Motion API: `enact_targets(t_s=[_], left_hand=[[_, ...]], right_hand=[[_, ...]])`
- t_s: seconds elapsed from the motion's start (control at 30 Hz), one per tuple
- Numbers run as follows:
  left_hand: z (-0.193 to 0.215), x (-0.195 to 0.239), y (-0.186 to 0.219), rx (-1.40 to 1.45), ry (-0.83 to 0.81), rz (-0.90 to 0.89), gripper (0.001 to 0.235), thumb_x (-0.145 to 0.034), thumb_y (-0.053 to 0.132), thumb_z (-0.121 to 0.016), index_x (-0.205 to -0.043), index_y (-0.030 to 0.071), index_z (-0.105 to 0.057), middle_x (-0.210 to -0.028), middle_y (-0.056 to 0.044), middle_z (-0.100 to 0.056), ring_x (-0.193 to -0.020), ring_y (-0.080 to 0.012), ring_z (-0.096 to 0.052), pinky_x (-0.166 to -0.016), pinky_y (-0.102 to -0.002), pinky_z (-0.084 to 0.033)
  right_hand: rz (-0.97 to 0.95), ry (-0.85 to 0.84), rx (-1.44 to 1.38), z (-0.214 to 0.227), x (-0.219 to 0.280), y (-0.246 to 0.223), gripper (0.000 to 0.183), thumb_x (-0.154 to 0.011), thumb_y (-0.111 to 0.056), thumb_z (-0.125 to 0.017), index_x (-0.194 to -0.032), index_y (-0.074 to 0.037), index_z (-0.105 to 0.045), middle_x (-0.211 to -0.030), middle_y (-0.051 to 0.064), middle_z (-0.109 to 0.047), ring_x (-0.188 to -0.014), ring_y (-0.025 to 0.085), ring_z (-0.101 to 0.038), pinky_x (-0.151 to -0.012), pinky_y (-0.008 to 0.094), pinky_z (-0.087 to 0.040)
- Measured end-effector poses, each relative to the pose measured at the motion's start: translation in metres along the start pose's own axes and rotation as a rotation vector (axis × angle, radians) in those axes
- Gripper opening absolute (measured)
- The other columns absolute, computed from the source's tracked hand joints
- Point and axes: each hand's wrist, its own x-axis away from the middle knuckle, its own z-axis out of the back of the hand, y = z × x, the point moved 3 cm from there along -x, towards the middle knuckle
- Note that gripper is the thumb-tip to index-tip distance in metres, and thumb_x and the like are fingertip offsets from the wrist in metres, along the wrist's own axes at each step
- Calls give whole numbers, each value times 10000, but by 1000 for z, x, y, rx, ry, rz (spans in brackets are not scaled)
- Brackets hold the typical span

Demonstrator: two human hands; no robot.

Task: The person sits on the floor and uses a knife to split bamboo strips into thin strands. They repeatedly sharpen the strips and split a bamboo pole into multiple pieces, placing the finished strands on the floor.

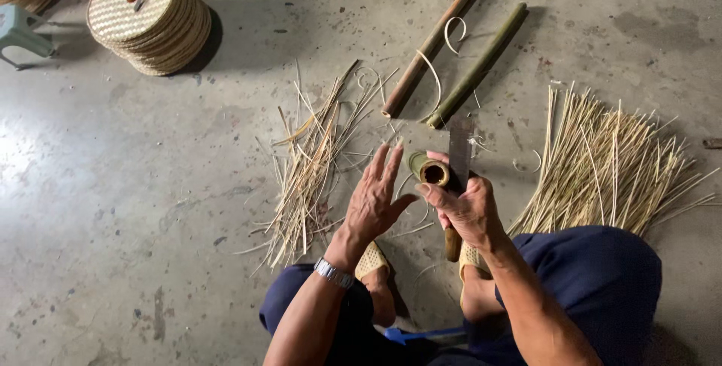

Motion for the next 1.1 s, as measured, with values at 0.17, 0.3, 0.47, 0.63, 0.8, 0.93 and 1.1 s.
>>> enact_targets(t_s=[0.17,0.3,0.47,0.63,0.8,0.93,1.1], left_hand=[[-18,17,18,261,79,-23,700,-845,125,-796,-1449,62,-449,-1333,-193,-622,-1226,-364,-637,-997,-425,-550],[-10,36,25,384,121,52,514,-882,133,-818,-1298,27,-534,-1125,-145,-685,-1014,-326,-709,-841,-405,-577],[-3,58,44,519,109,116,455,-891,108,-799,-1275,28,-568,-1034,-140,-689,-915,-313,-690,-816,-391,-560],[-17,54,57,362,115,40,524,-824,79,-806,-1277,20,-549,-1038,-158,-642,-945,-338,-639,-804,-422,-537],[-21,55,47,247,140,163,538,-810,108,-870,-1224,13,-540,-1055,-180,-597,-987,-351,-603,-849,-448,-527],[-12,56,37,390,196,85,507,-813,-42,-656,-1289,4,-486,-1128,-170,-602,-1046,-317,-658,-897,-430,-589],[-12,54,29,728,194,188,451,-869,-13,-591,-1284,18,-417,-1102,-163,-603,-1023,-260,-714,-833,-414,-647]], right_hand=[[-107,-132,-89,-11,38,-19,703,-831,-348,-783,-1432,-49,-575,-751,30,-655,-496,49,-528,-403,210,-461],[-300,-190,-253,19,57,-3,417,-915,-298,-578,-1306,-158,-547,-790,7,-652,-520,60,-546,-376,223,-467],[-383,-110,217,43,55,46,141,-969,-132,-543,-1073,-47,-586,-804,82,-594,-578,141,-550,-478,312,-497],[252,-160,692,27,44,35,142,-973,-87,-546,-1080,-2,-584,-862,193,-673,-707,258,-692,-601,388,-578],[557,-234,916,19,95,3,341,-981,-22,-529,-1282,138,-525,-996,236,-673,-708,247,-690,-559,320,-613],[248,-492,302,73,140,-2,310,-1030,-99,-492,-1259,72,-613,-818,122,-672,-615,122,-640,-523,245,-584],[-244,-48,183,98,125,35,222,-993,-149,-508,-1127,-6,-613,-856,68,-713,-564,97,-607,-457,239,-524]])
